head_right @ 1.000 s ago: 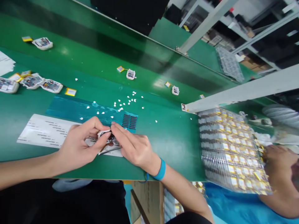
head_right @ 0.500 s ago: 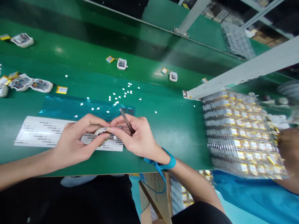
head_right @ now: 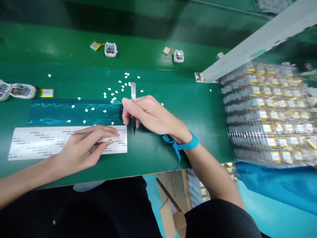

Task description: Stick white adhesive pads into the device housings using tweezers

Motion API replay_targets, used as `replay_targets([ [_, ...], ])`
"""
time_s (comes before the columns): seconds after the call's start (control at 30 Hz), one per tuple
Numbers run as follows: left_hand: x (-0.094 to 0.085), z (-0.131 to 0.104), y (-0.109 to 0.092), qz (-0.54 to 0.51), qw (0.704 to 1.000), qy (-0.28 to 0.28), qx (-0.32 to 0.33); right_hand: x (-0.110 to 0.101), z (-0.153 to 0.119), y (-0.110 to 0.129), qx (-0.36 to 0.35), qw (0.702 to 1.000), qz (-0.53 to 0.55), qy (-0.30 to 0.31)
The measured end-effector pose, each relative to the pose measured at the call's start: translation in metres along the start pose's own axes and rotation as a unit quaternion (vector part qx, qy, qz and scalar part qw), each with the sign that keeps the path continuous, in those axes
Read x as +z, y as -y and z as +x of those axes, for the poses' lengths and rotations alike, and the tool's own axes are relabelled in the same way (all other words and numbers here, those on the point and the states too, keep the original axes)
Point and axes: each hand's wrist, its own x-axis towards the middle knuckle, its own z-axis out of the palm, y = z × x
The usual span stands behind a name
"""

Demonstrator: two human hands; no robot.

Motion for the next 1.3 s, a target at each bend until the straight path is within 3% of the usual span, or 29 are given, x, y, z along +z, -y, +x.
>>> replay_targets([
  [0.13,0.002,0.001,0.0,-0.005,1.0,0.008,-0.014,-0.004,0.004,-0.006,0.017,0.992,0.033,0.121],
  [0.4,0.002,-0.001,0.0,-0.009,1.0,0.007,-0.026,-0.007,0.007,-0.011,0.038,0.986,0.06,0.148],
  [0.67,0.002,0.0,0.0,0.001,1.0,0.006,-0.027,-0.003,0.006,-0.014,0.089,0.966,0.165,0.178],
  [0.77,0.0,0.001,-0.001,-0.02,0.999,0.004,-0.025,-0.005,0.007,-0.015,0.08,0.964,0.208,0.148],
  [0.87,-0.004,0.004,-0.003,-0.064,0.997,-0.022,-0.046,-0.005,0.007,-0.014,0.044,0.969,0.237,0.059],
  [1.03,-0.017,0.012,-0.01,-0.184,0.965,-0.04,-0.182,0.013,0.006,-0.004,-0.049,0.961,0.248,-0.111],
  [1.2,-0.024,0.02,-0.018,-0.374,0.886,0.015,-0.274,0.036,0.002,0.011,-0.062,0.967,0.212,-0.125],
  [1.3,-0.024,0.02,-0.021,-0.416,0.865,0.037,-0.279,0.041,0.0,0.014,-0.044,0.974,0.195,-0.108],
])
